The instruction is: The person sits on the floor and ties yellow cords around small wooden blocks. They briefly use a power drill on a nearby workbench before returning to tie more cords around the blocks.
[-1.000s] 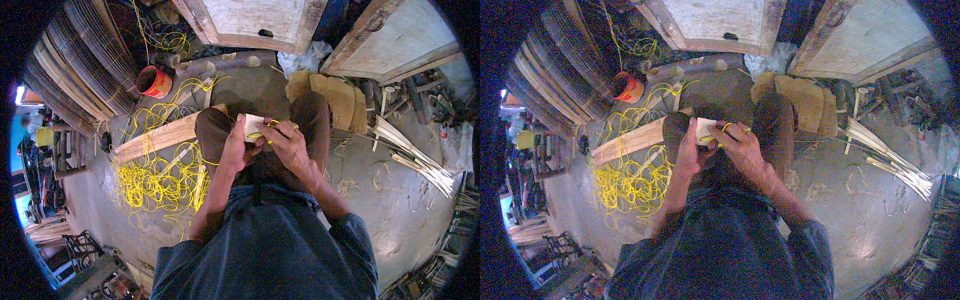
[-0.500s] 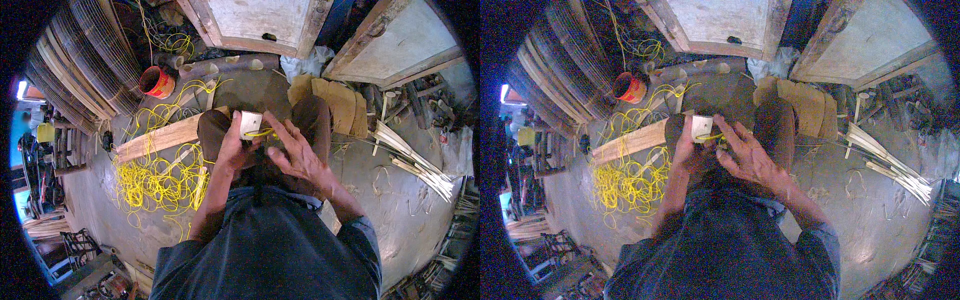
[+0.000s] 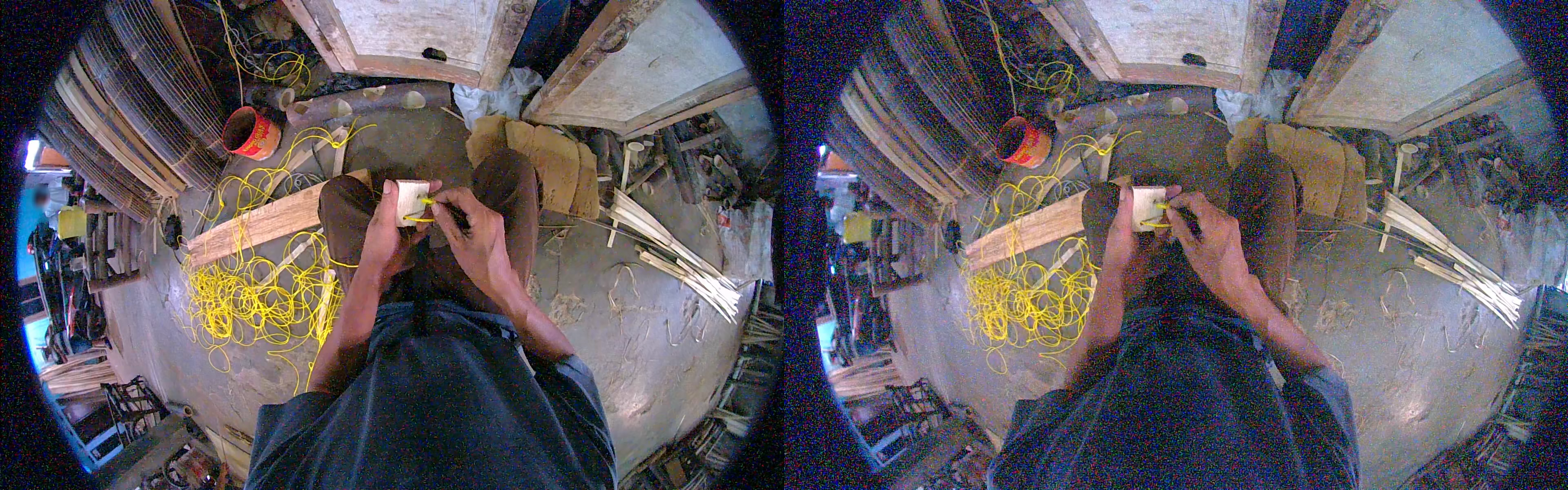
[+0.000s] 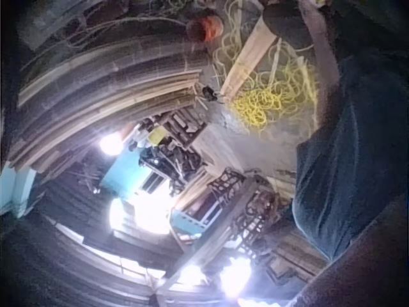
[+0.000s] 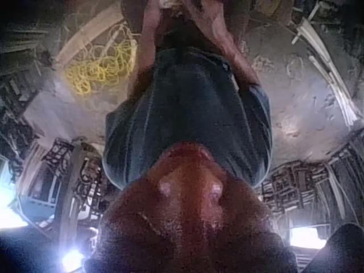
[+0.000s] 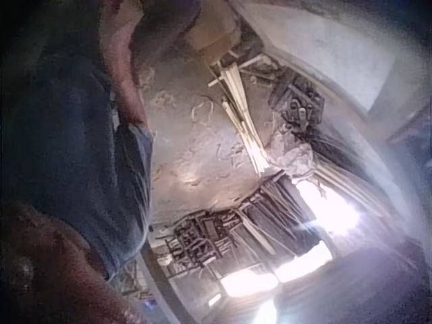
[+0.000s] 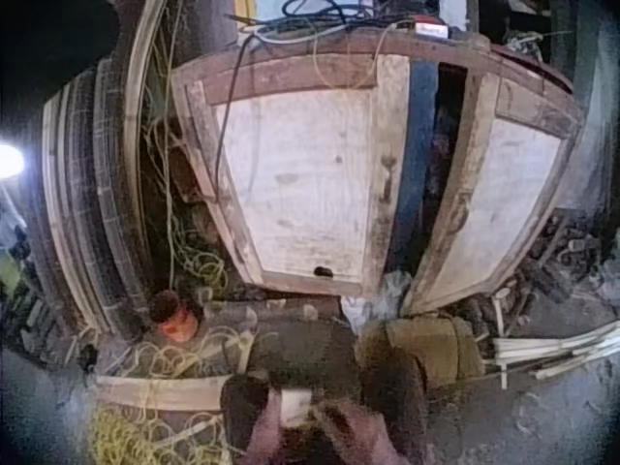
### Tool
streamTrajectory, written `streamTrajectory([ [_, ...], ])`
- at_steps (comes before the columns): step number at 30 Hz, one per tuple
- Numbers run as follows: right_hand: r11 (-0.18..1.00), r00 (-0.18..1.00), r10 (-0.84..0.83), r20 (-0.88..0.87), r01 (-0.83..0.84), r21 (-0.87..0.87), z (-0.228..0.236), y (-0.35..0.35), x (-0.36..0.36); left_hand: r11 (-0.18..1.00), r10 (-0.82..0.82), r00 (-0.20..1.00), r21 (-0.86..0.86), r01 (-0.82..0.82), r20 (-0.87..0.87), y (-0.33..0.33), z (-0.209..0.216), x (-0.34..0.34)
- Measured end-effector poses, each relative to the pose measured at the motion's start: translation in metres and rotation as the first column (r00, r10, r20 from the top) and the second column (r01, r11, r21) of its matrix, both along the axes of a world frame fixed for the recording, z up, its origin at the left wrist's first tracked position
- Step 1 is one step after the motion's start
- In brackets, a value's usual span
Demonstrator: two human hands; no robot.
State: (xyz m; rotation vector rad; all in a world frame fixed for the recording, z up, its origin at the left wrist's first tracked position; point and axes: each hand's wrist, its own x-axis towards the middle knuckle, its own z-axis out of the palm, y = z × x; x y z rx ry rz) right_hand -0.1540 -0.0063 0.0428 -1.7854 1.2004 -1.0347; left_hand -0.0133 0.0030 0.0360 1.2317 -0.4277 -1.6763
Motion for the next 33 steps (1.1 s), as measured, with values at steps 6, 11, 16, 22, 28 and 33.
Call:
streamTrajectory([
  [6,0.995,0.998,-0.068,-0.007,0.068,0.07,0.003,0.003,0.002,0.988,-0.085,0.976,-0.111,0.108,0.198,0.006,-0.008,0.003],
  [11,0.997,0.998,-0.06,0.004,0.06,0.048,-0.007,0.003,0.002,0.982,-0.093,0.985,-0.152,0.115,0.142,0.006,-0.019,0.002],
  [16,0.998,0.998,-0.062,-0.005,0.062,0.032,-0.008,0.004,0.004,0.976,-0.116,0.972,-0.161,0.15,0.203,0.008,-0.022,0.002],
  [22,0.999,0.999,-0.041,-0.028,0.042,0.006,-0.013,0.004,0.003,0.97,-0.083,0.94,-0.189,0.153,0.331,0.01,-0.005,-0.002],
  [28,0.997,0.994,-0.064,-0.083,0.06,-0.047,-0.011,0.005,0.003,0.954,-0.102,0.95,-0.242,0.178,0.294,0.01,-0.009,-0.003],
  [33,0.995,0.992,-0.092,-0.089,0.094,0.022,-0.01,0.003,0.004,0.94,-0.067,0.934,-0.293,0.177,0.35,0.009,-0.017,-0.005],
])
